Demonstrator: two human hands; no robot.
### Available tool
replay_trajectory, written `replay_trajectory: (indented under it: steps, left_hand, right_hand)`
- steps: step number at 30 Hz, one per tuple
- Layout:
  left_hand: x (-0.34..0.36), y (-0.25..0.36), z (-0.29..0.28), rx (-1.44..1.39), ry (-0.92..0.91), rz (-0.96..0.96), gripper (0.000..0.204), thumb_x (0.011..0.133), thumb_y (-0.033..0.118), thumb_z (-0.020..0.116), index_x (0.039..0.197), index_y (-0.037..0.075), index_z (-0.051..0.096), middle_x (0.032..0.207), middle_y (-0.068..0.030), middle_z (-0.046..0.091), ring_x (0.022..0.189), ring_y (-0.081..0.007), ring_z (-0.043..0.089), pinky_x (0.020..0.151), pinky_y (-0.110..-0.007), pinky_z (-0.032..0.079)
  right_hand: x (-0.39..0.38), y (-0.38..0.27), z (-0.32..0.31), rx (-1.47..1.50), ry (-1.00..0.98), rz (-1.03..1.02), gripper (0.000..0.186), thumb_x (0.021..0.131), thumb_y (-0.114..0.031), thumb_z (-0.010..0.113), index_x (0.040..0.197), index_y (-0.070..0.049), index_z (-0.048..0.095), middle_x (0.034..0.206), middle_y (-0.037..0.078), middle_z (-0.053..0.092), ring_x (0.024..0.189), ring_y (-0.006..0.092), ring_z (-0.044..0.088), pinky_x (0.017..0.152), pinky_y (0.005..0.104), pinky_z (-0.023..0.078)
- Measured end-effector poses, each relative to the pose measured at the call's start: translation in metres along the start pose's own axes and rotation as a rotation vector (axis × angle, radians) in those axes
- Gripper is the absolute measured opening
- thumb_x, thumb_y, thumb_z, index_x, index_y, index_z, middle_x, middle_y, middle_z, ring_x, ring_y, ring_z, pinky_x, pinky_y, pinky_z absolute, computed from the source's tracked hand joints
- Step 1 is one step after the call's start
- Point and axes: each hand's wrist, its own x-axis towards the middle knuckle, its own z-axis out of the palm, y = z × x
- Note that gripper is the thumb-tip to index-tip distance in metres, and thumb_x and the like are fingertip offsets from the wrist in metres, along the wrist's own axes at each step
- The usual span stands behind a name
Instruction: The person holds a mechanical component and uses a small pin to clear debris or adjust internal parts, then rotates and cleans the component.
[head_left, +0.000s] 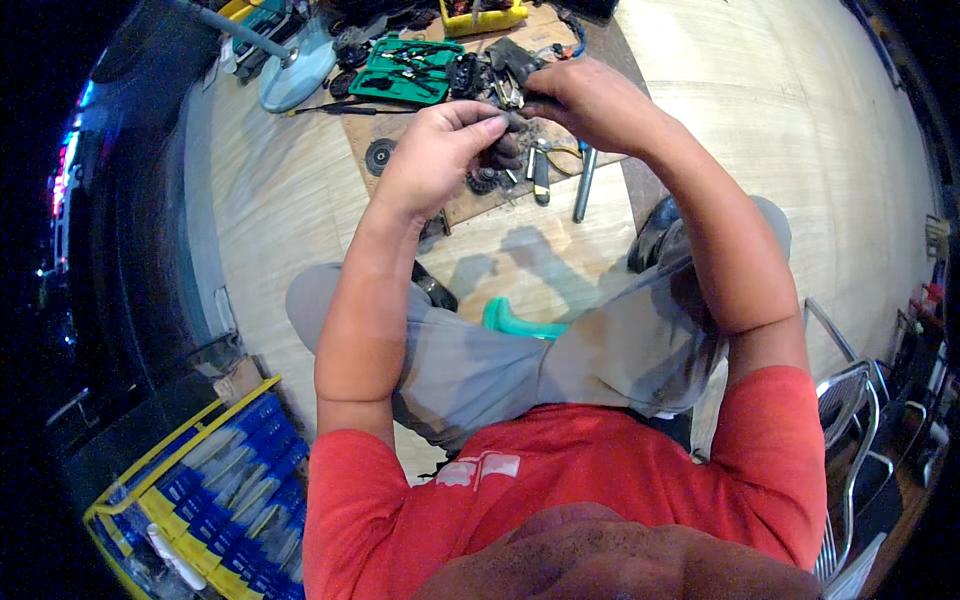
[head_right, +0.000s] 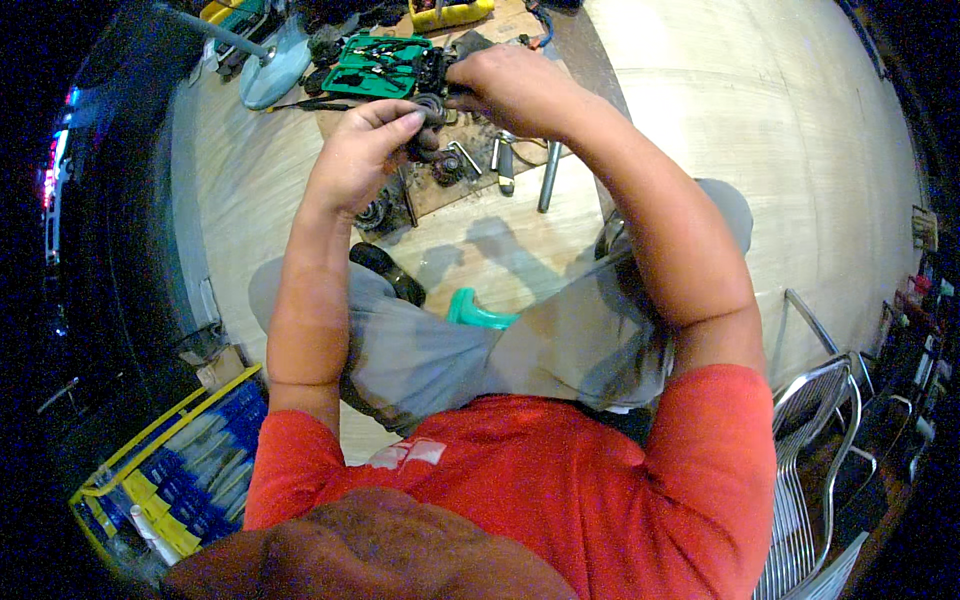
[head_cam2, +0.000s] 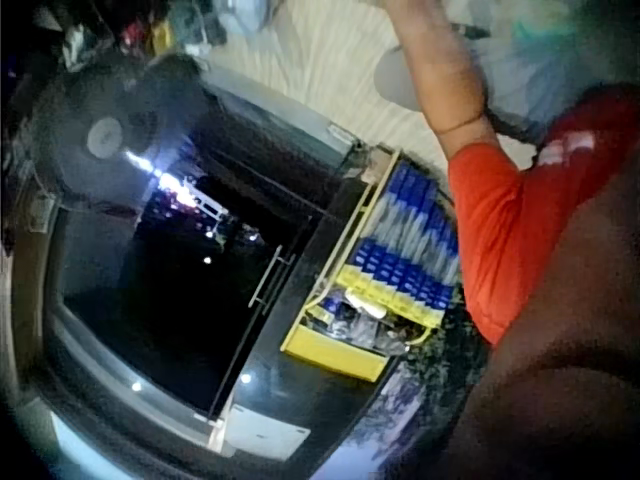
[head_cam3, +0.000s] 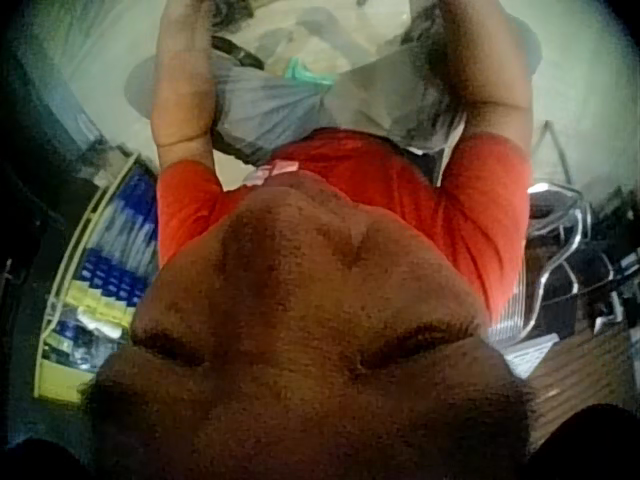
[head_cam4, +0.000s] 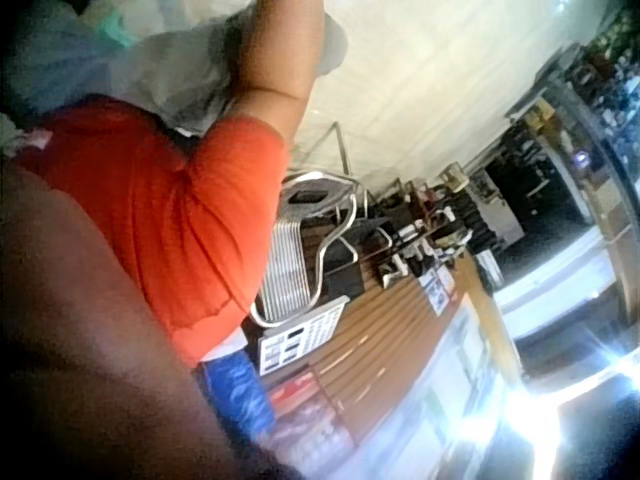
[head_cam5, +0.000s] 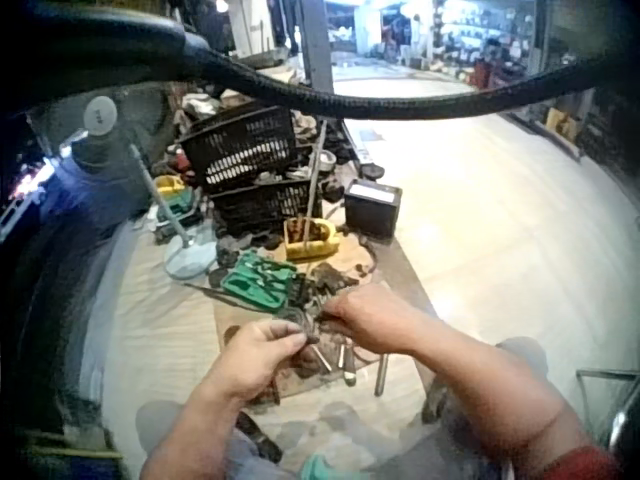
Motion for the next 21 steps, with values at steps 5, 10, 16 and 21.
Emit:
replay_trajectory:
  steps: [5,10,16,21]
  left_hand:
    - [0.006,-0.012,0.012,0.398,0.087,0.043,0.019,0.089,0.013,0.061,0.097,-0.003,0.067,0.082,-0.0047,0.068,0.071,-0.0104,0.060,0.065,-0.025,0.048]
    - [0.007,-0.009,0.021,0.606,0.152,0.032,0.020,0.088,0.013,0.061,0.096,-0.004,0.068,0.082,-0.0058,0.069,0.072,-0.0098,0.060,0.067,-0.026,0.048]
    - [0.004,-0.003,0.027,0.696,0.283,0.067,0.024,0.088,0.014,0.061,0.101,-0.004,0.067,0.087,-0.0108,0.070,0.076,-0.0145,0.063,0.071,-0.029,0.049]
    - [0.008,-0.008,0.024,0.577,0.327,0.053,0.027,0.090,0.015,0.059,0.106,-0.005,0.065,0.091,-0.0122,0.070,0.077,-0.0145,0.063,0.072,-0.028,0.050]
  right_hand:
    - [-0.002,-0.011,0.000,-0.045,0.002,0.046,0.025,0.084,-0.030,0.062,0.083,-0.005,0.061,0.084,0.017,0.064,0.085,0.0375,0.062,0.074,0.0494,0.047]
    - [-0.005,-0.019,0.003,0.037,0.019,0.108,0.023,0.086,-0.026,0.062,0.083,-0.003,0.061,0.078,0.018,0.062,0.080,0.0392,0.060,0.069,0.0472,0.046]
    - [-0.006,-0.015,0.005,0.310,0.016,0.213,0.021,0.086,-0.021,0.060,0.090,0.000,0.064,0.074,0.018,0.062,0.070,0.0307,0.060,0.064,0.0411,0.046]
    - [-0.004,-0.017,0.007,0.432,0.003,0.311,0.022,0.086,-0.018,0.060,0.092,0.003,0.064,0.069,0.014,0.060,0.065,0.0165,0.056,0.062,0.0346,0.045]
